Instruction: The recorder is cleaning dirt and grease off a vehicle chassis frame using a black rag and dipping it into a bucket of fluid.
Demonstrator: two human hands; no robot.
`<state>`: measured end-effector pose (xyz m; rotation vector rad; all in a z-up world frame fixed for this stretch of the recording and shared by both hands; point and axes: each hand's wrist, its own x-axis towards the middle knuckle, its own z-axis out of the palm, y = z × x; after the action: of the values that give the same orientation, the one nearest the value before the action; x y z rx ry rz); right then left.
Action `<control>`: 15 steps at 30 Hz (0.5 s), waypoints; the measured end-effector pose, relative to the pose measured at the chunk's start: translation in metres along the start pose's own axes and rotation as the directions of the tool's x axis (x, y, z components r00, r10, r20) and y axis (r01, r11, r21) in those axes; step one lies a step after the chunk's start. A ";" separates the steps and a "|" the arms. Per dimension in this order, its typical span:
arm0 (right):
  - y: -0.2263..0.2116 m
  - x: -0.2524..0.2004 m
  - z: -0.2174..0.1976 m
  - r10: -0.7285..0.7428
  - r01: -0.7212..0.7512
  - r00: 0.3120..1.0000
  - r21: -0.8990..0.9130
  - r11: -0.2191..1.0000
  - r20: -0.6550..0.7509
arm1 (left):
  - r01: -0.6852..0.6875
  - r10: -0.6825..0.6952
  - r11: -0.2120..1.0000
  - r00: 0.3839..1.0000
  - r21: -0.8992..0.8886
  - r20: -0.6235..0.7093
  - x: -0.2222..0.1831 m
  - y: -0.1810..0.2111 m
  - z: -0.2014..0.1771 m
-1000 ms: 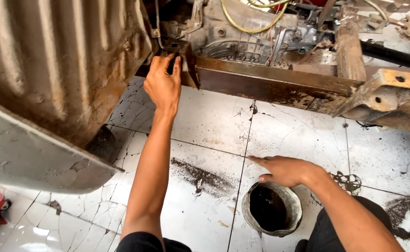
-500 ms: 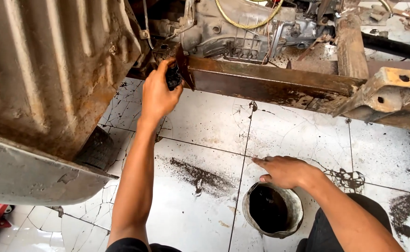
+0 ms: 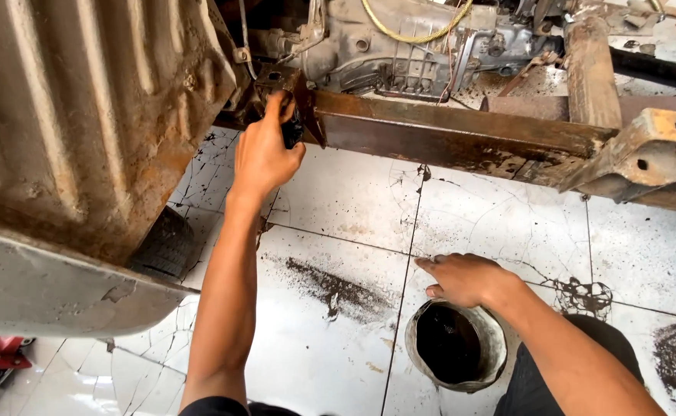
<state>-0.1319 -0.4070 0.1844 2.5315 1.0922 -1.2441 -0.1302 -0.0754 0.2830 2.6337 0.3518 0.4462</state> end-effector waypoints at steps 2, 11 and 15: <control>-0.001 0.008 0.007 0.004 -0.004 1.000 -0.017 1.000 0.007 | 0.007 -0.008 1.000 1.000 0.006 0.012 -0.007 -0.007 -0.005; -0.009 -0.001 0.003 -0.063 0.062 0.998 -0.035 0.997 -0.022 | -0.125 0.146 0.960 0.987 0.252 -0.069 -0.005 -0.014 0.019; -0.010 -0.005 0.010 -0.073 0.071 0.997 -0.048 0.996 -0.023 | -0.138 0.191 0.942 0.970 0.307 -0.148 -0.018 -0.008 0.008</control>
<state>-0.1467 -0.4066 0.1836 2.4997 1.2136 -1.1919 -0.1448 -0.0769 0.2679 2.9369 0.2701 0.7368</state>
